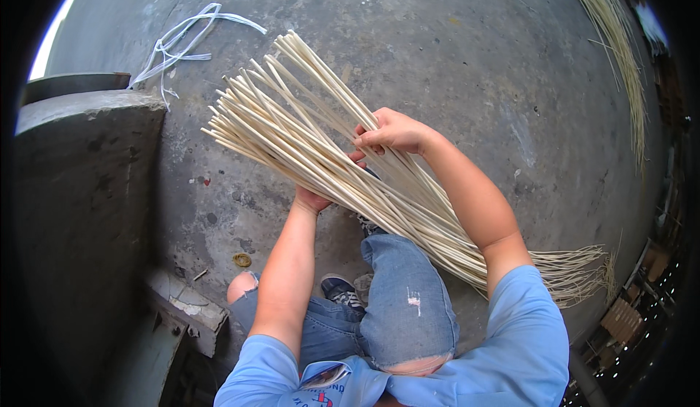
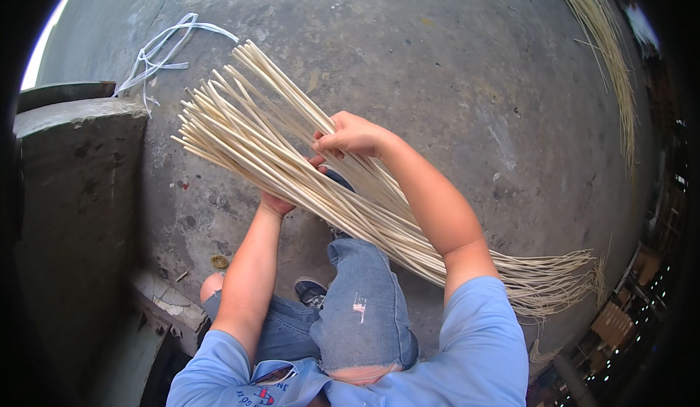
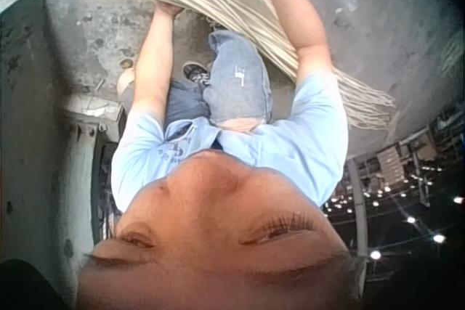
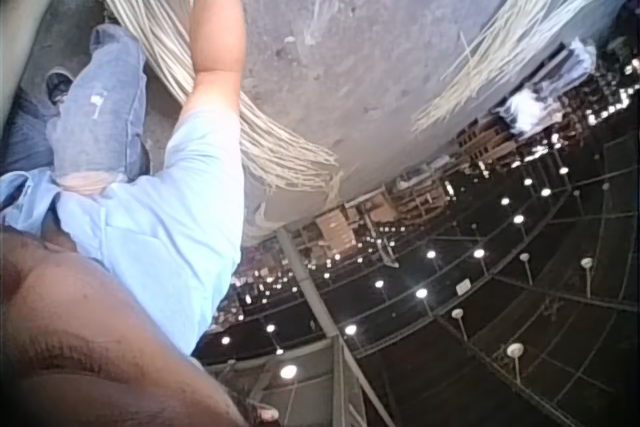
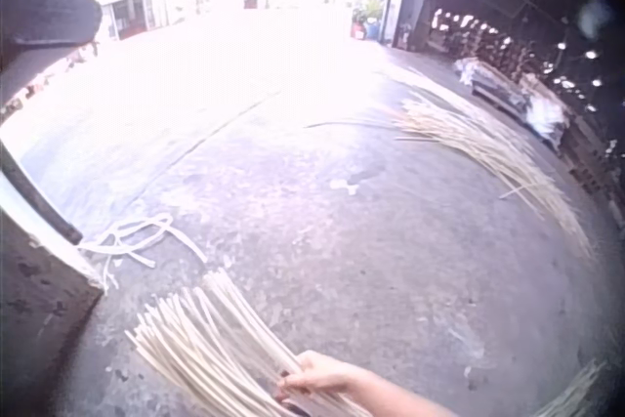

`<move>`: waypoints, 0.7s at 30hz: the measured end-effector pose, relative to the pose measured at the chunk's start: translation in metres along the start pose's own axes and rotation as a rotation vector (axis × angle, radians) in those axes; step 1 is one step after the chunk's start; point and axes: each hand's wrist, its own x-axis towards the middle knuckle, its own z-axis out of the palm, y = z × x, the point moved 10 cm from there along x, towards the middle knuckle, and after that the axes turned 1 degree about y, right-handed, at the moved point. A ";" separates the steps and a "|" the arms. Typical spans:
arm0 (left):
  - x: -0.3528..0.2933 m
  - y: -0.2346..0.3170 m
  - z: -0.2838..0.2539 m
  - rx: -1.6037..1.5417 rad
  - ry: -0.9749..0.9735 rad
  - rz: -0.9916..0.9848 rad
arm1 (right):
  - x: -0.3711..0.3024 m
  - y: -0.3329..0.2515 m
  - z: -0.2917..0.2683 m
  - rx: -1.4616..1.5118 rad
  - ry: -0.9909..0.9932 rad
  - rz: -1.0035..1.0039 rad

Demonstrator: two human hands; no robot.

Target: The person gathers loose bamboo strips from the floor, aligns them into bundles, and places them in neat piles. The person repeatedly picks up, straightens, and stacks the strips by hand in a workshop setting.

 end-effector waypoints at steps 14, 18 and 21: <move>0.001 0.009 -0.018 0.052 0.065 0.098 | 0.004 0.000 -0.014 -0.082 0.227 -0.069; 0.002 0.007 -0.017 0.012 0.059 0.111 | 0.000 -0.001 -0.021 0.016 0.136 -0.072; 0.000 0.008 -0.018 0.102 0.095 0.078 | -0.002 -0.001 0.004 0.166 -0.034 -0.033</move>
